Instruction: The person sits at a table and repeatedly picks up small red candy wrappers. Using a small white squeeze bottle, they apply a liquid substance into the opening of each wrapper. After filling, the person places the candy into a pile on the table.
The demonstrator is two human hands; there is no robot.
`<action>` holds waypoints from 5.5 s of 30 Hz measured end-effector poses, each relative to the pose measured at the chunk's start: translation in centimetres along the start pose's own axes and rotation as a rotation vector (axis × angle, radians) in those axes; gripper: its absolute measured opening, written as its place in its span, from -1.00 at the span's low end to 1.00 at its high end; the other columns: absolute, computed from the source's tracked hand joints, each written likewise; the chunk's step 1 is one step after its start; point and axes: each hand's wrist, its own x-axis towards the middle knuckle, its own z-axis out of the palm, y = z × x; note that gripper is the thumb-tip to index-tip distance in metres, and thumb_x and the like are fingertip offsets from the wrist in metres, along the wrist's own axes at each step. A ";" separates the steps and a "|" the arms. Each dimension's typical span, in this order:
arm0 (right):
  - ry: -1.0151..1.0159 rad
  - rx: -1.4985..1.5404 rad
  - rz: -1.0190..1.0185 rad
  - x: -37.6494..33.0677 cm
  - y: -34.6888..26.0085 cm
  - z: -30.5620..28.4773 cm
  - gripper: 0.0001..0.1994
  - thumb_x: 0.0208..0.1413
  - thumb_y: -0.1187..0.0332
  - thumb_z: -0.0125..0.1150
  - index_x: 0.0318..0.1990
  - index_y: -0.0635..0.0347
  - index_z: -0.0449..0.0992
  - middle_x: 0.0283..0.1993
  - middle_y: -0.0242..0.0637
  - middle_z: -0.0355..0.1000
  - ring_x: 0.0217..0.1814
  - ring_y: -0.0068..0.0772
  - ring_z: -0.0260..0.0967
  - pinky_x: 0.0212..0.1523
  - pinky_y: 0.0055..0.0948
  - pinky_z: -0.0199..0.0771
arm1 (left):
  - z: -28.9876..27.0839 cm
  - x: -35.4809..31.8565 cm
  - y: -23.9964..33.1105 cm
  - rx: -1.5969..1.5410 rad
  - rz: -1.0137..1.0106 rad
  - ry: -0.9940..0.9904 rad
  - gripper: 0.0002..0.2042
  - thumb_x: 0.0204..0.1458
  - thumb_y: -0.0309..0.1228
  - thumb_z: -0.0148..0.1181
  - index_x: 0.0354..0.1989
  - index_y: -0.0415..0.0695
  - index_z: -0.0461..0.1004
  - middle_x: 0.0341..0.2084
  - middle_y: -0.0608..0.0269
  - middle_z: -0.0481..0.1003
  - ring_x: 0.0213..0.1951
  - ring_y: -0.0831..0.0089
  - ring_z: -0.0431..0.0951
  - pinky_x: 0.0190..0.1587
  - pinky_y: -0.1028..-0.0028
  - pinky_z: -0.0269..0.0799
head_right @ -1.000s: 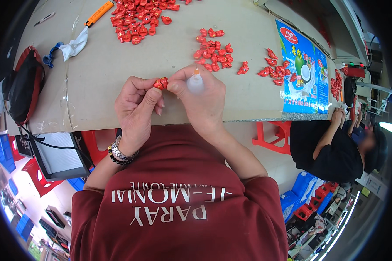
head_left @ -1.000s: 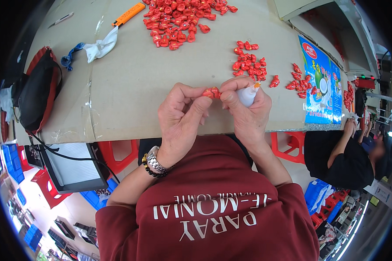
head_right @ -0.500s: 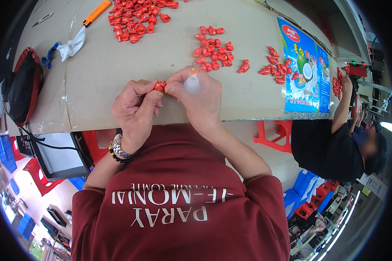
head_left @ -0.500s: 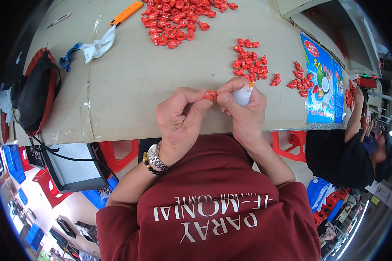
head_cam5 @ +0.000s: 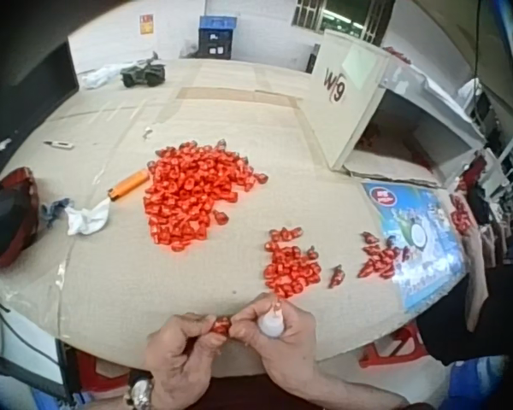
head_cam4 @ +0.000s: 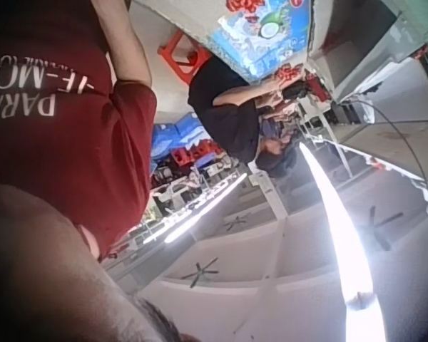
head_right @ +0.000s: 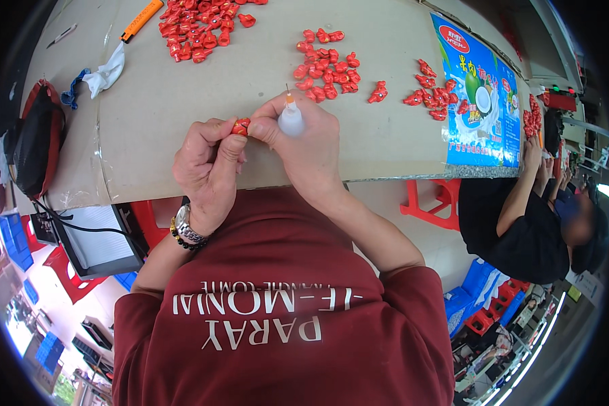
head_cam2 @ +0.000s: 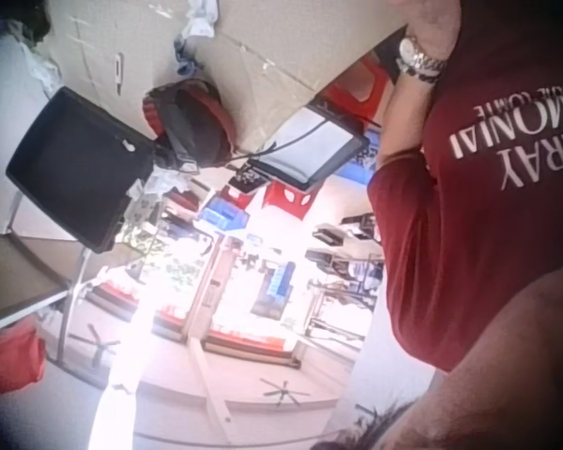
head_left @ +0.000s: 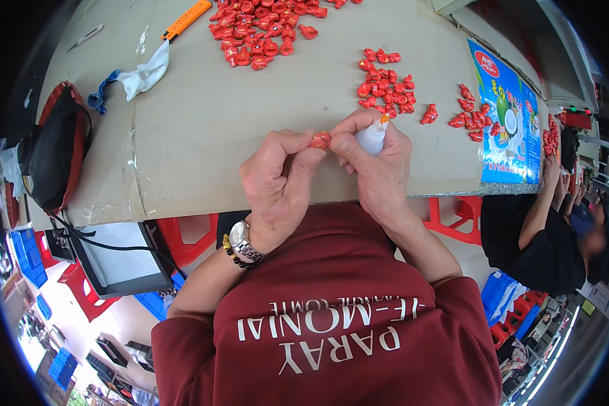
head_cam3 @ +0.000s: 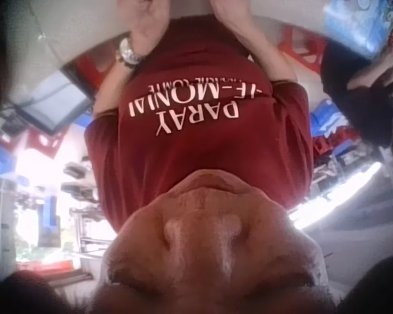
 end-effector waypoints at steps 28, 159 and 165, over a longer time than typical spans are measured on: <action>-0.092 -0.257 -0.413 0.7 0.9 -0.8 -0.82 -0.17 0.51 0.43 -0.40 0.27 0.54 -0.44 -0.30 0.45 -0.39 -0.40 0.40 -0.38 -0.47 0.35 | 0.3 0.5 0.6 0.294 0.117 -0.069 -0.79 0.28 -0.35 -0.05 -0.34 -0.21 0.37 -0.71 0.43 0.25 -0.68 0.71 0.22 -0.63 0.62 0.14; 0.064 -0.788 -0.931 -0.7 -2.6 -3.6 -0.67 -0.31 0.71 0.33 -0.25 0.35 0.56 -0.24 -0.12 0.48 -0.25 -0.15 0.49 -0.29 -0.34 0.53 | -0.2 1.8 0.4 -0.922 -0.630 -0.161 -0.77 0.25 -0.25 0.03 -0.14 -0.17 0.40 -0.41 0.38 0.39 -0.45 0.59 0.32 -0.45 0.57 0.19; 0.029 -0.829 -0.933 -0.8 -2.8 -3.9 -0.65 -0.25 0.66 0.42 -0.20 0.30 0.55 -0.19 -0.08 0.49 -0.20 -0.18 0.50 -0.24 -0.36 0.52 | -0.2 1.8 0.3 -0.914 -0.627 -0.161 -0.77 0.24 -0.24 0.04 -0.14 -0.17 0.39 -0.41 0.37 0.38 -0.45 0.60 0.31 -0.45 0.58 0.20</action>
